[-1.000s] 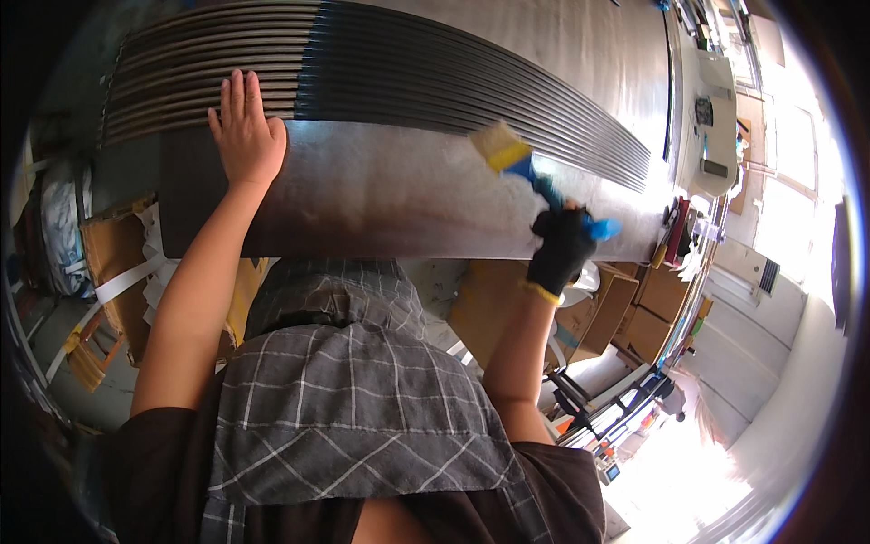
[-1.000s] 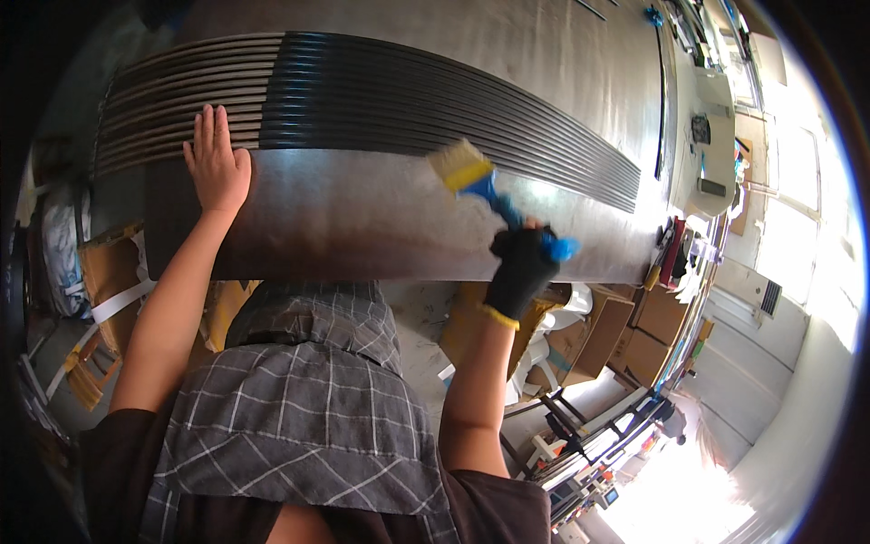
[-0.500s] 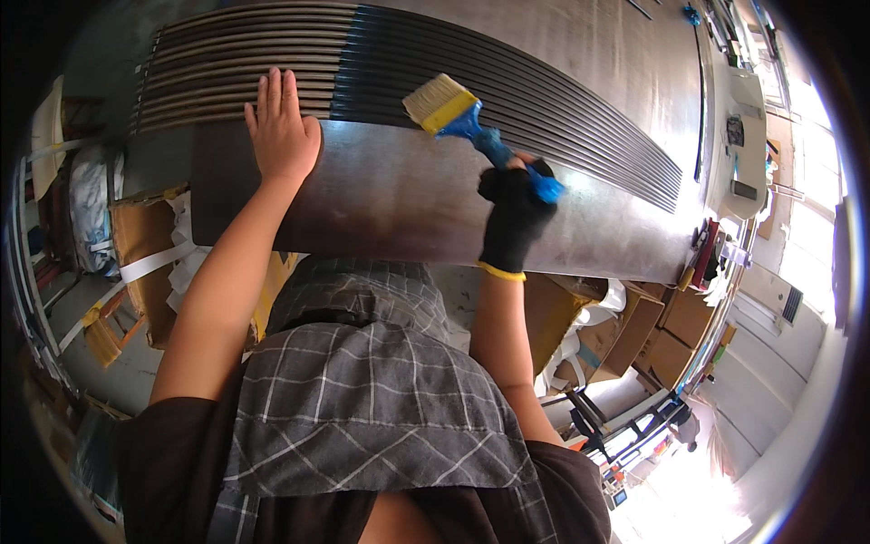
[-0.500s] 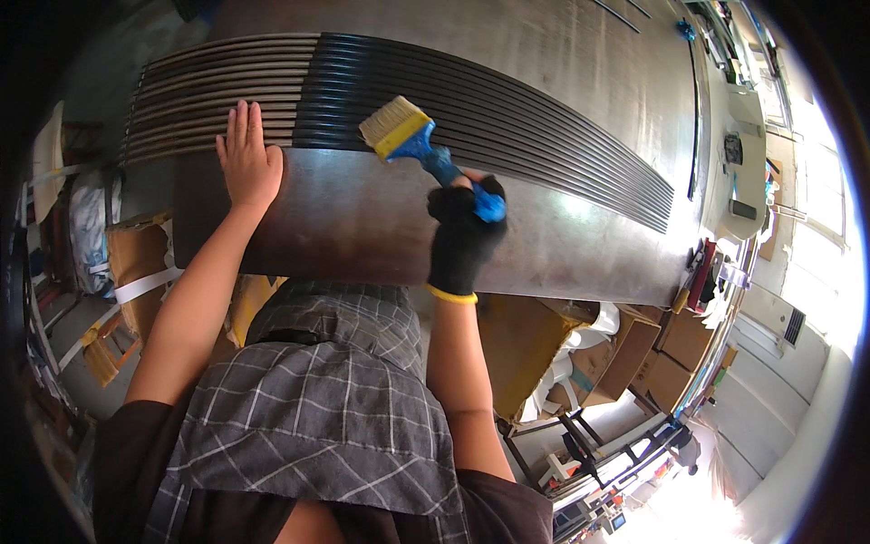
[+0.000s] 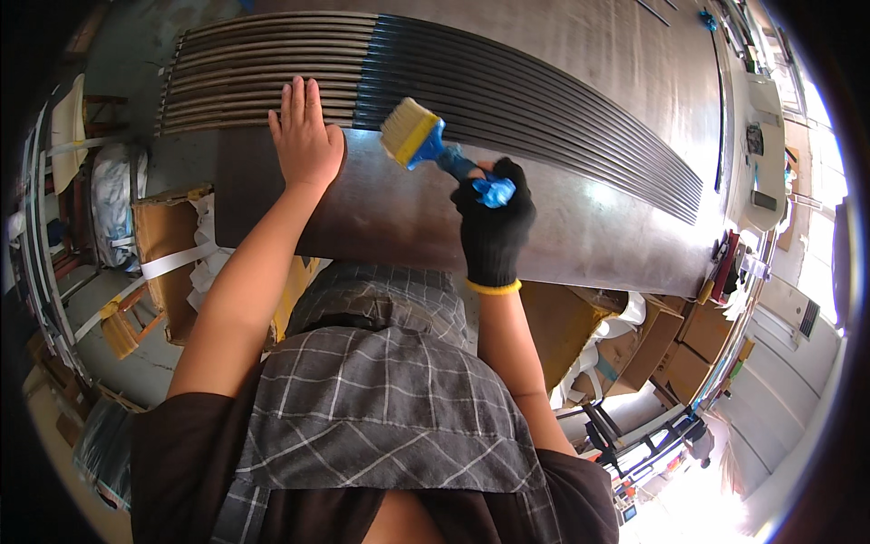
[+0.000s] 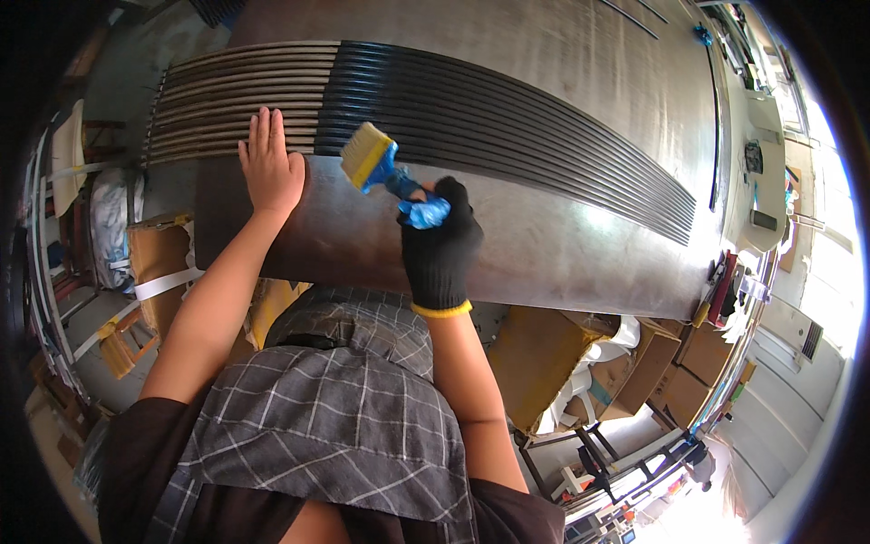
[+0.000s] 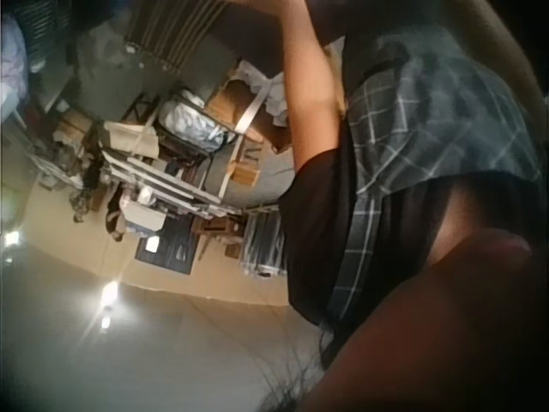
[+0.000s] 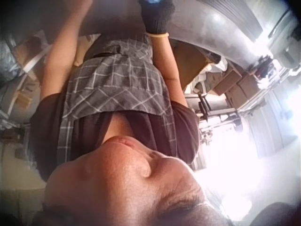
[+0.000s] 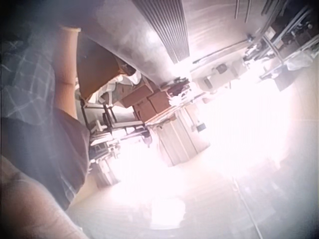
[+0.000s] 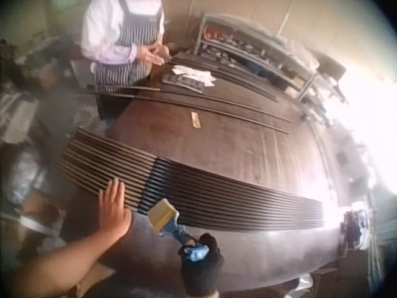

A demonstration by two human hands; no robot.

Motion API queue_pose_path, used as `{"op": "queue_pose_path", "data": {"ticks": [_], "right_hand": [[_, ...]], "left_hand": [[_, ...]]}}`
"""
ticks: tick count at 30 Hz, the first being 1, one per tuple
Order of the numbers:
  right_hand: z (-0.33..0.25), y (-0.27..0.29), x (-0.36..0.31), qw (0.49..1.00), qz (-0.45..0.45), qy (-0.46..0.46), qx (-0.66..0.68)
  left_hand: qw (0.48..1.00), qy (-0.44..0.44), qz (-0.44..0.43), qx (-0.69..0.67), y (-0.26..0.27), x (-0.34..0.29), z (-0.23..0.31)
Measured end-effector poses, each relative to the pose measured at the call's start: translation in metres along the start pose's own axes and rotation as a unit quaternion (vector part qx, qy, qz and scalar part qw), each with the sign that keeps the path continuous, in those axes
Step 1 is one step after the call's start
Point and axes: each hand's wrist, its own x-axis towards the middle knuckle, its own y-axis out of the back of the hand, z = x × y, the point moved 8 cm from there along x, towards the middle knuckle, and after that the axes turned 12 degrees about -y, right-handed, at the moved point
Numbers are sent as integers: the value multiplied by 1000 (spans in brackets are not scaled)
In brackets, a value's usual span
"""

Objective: The person brushes a set of aligned metal strips on a table using a large brush, then picks up one metal strip and places it onto a long white backing material.

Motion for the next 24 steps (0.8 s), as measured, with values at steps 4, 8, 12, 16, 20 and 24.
{"op": "queue_pose_path", "data": {"ticks": [4, 8, 12, 16, 20, 24], "right_hand": [[-11, 1, 3, 990, -22, -30, 133], [-16, -3, 5, 996, 9, 45, -79], [3, 16, 6, 987, -45, -123, 96], [4, 3, 21, 997, -21, -26, 68], [25, 31, 26, 976, -94, -169, 100], [-6, 27, 37, 958, -41, -104, 265]], "left_hand": [[1000, 1, 5, -4, 1, -1, 0], [1000, -6, 14, -13, 3, 1, 3], [1000, -6, 11, -7, 2, -1, 0], [1000, -11, -3, -6, 3, 4, 5], [1000, 5, 8, -5, 1, 0, -1], [1000, 2, -20, -12, 0, 3, 4]]}}
